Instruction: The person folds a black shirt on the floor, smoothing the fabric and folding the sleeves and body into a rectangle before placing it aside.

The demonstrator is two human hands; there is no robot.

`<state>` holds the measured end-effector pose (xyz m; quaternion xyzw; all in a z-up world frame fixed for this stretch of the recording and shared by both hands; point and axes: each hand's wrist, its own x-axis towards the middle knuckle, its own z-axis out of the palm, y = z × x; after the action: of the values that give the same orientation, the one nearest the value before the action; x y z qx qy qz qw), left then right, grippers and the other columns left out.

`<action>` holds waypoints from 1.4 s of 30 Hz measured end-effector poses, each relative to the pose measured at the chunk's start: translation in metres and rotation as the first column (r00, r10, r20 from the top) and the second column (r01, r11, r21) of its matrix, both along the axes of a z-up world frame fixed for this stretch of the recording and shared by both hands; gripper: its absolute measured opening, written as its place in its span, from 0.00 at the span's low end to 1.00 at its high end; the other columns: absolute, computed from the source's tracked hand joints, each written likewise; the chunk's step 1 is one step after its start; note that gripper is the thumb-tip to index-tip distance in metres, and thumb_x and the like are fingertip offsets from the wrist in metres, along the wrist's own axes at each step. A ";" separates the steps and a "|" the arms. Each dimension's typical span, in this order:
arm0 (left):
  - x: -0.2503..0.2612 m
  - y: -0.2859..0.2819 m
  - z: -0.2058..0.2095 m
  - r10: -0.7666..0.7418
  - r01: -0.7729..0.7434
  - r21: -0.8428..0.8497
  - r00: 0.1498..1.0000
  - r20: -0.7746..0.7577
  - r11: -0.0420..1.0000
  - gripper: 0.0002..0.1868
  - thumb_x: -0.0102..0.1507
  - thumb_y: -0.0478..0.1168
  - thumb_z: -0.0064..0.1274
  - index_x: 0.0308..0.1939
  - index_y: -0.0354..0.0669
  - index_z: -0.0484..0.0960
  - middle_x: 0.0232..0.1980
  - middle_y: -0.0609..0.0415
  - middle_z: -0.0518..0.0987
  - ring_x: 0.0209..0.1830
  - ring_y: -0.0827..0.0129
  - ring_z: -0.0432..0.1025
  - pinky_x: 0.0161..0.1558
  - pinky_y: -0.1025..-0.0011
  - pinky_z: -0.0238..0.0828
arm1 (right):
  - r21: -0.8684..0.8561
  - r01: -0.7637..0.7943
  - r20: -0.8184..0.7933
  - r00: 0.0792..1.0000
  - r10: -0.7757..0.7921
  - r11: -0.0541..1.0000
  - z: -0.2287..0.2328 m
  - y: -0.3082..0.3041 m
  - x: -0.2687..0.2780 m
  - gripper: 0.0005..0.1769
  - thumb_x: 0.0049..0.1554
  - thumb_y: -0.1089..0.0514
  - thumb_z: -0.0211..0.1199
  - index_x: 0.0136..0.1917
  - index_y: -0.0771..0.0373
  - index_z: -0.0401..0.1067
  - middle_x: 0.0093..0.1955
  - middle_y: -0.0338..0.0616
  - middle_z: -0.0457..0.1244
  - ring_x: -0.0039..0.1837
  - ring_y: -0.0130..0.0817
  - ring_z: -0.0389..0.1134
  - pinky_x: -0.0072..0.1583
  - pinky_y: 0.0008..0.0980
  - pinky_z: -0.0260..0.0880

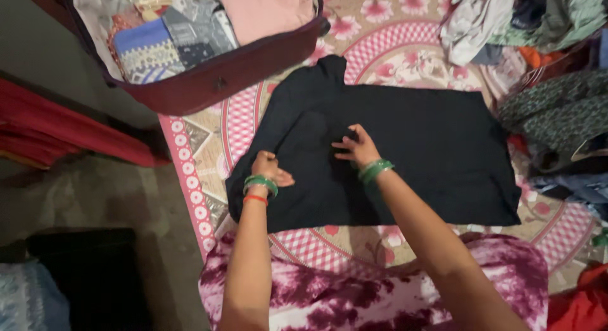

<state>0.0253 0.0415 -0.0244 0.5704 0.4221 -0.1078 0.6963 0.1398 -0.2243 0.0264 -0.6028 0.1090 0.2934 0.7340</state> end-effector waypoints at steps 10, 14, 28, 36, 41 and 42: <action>-0.007 0.001 0.001 -0.099 0.102 0.057 0.994 -0.055 0.993 0.40 0.59 0.69 0.56 0.70 0.59 0.66 0.68 0.47 0.69 0.57 0.44 0.72 0.52 0.43 0.73 | -0.866 -0.008 0.496 0.116 0.860 0.501 0.041 -0.078 -0.168 0.12 0.37 0.69 0.68 0.32 0.59 0.69 0.72 0.50 0.59 0.69 0.61 0.61 0.60 0.52 0.64; -0.028 -0.007 -0.017 -0.306 0.282 0.293 0.951 0.037 0.914 0.42 0.54 0.55 0.69 0.68 0.60 0.67 0.58 0.44 0.77 0.56 0.56 0.74 0.51 0.49 0.75 | -0.731 -0.035 0.598 0.448 0.665 0.681 0.028 -0.093 -0.166 0.15 0.48 0.68 0.65 0.50 0.60 0.72 0.75 0.47 0.58 0.66 0.51 0.66 0.65 0.45 0.67; -0.083 -0.032 -0.001 -0.481 0.212 0.942 0.874 -0.063 0.262 0.35 0.53 0.24 0.60 0.63 0.55 0.80 0.60 0.44 0.79 0.63 0.47 0.72 0.65 0.59 0.68 | -0.924 0.010 0.362 0.338 0.869 0.381 0.013 -0.178 -0.115 0.29 0.52 0.54 0.69 0.66 0.62 0.69 0.67 0.53 0.64 0.68 0.52 0.64 0.68 0.45 0.66; -0.091 -0.061 0.069 -0.381 0.406 0.780 0.895 -0.234 0.476 0.54 0.55 0.32 0.65 0.79 0.51 0.49 0.56 0.37 0.78 0.60 0.43 0.73 0.61 0.53 0.68 | -0.991 0.077 -0.027 0.675 0.737 -0.107 -0.011 -0.380 -0.038 0.25 0.56 0.48 0.66 0.64 0.60 0.70 0.66 0.57 0.63 0.64 0.58 0.67 0.63 0.50 0.70; -0.092 -0.072 0.062 -0.332 0.368 0.828 0.913 -0.236 0.422 0.48 0.60 0.30 0.58 0.82 0.50 0.53 0.60 0.35 0.76 0.60 0.41 0.73 0.61 0.52 0.69 | -0.929 0.348 0.363 0.801 0.476 0.123 -0.036 -0.409 -0.025 0.30 0.58 0.43 0.68 0.66 0.63 0.70 0.62 0.64 0.65 0.63 0.62 0.67 0.64 0.54 0.66; -0.092 -0.072 0.058 -0.345 0.275 0.916 0.924 -0.167 0.293 0.47 0.57 0.34 0.63 0.78 0.45 0.57 0.62 0.37 0.75 0.63 0.42 0.70 0.64 0.53 0.67 | -0.930 0.343 0.362 0.790 0.495 0.132 -0.037 -0.405 -0.020 0.30 0.58 0.43 0.68 0.66 0.63 0.70 0.62 0.64 0.65 0.63 0.62 0.67 0.64 0.54 0.66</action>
<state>-0.0671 -0.0307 0.0336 0.9346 0.2679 0.0342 0.2313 0.1200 -0.6288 -0.0105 -0.9921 -0.0011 -0.0232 0.1230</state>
